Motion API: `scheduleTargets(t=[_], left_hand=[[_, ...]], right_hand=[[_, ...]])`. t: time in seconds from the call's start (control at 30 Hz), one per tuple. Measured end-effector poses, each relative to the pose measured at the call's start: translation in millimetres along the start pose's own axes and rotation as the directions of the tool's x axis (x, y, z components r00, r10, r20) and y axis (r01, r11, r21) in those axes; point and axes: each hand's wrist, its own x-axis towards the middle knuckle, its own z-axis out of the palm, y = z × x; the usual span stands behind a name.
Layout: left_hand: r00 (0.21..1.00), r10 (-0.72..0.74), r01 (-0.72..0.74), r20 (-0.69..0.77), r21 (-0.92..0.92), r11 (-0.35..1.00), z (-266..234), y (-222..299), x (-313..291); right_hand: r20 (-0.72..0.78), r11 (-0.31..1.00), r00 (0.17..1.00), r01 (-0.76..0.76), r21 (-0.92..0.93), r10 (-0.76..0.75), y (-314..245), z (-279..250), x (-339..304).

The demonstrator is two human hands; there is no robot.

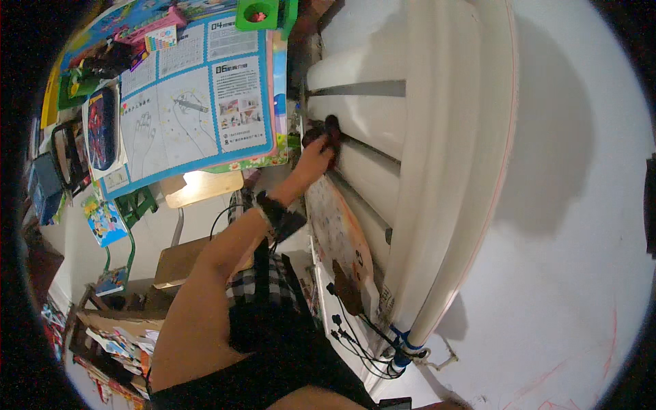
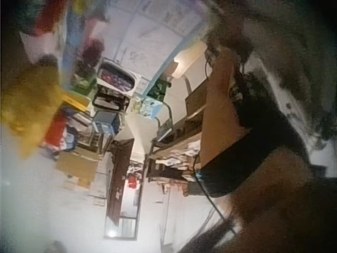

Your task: The person wipes the exterior surfaces and between the fins of a wall-mounted radiator using a cloth, while holding a packet of pills in the other hand.

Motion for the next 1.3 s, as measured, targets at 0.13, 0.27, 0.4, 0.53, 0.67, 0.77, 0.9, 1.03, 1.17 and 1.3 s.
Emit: scheduleTargets(t=[0.13, 0.27, 0.4, 0.53, 0.67, 0.77, 0.9, 1.03, 1.17, 1.3], left_hand=[[0.994, 0.105, -0.108, -0.025, -0.159, 0.981, 8, 33, -54], [0.976, 0.197, -0.175, 0.093, -0.204, 0.963, -12, 93, -85], [0.888, 0.461, -0.458, 0.004, -0.097, 0.884, -6, 95, -84], [0.856, 0.517, -0.516, -0.026, 0.031, 0.856, -2, 58, -56], [0.908, 0.418, -0.416, -0.006, 0.1, 0.904, 4, 43, -56], [0.897, 0.442, -0.441, 0.004, 0.088, 0.893, 5, 61, -92], [0.885, 0.456, -0.457, 0.095, -0.021, 0.889, 14, 74, -119], [0.865, 0.501, -0.499, -0.01, 0.073, 0.863, 15, 52, -94], [0.771, 0.59, -0.603, -0.241, 0.021, 0.797, -8, 46, -77], [0.826, 0.455, -0.524, -0.332, -0.157, 0.837, -31, 100, -141]], right_hand=[[-0.017, 0.999, 1.0, 0.018, -0.032, -0.018, -16, 18, 2], [-0.03, 0.999, 0.998, 0.051, 0.007, -0.051, -7, 10, -3], [-0.031, 1.0, 0.999, -0.019, -0.004, 0.019, -10, 10, -1], [0.017, 0.996, 1.0, -0.011, -0.088, 0.013, 0, -6, -1], [-0.045, 0.997, 0.998, -0.05, 0.051, 0.052, -19, 6, 2], [-0.081, 0.996, 0.993, -0.08, 0.047, 0.084, -11, 5, -1], [-0.083, 0.997, 0.996, -0.028, 0.074, 0.035, -6, -3, -3], [-0.099, 0.979, 0.985, -0.121, 0.163, 0.139, -20, 8, -3], [0.068, 0.993, 0.998, -0.021, 0.117, 0.014, -22, 0, 5], [0.155, 0.967, 0.968, -0.22, 0.131, 0.199, -24, -34, 10]])
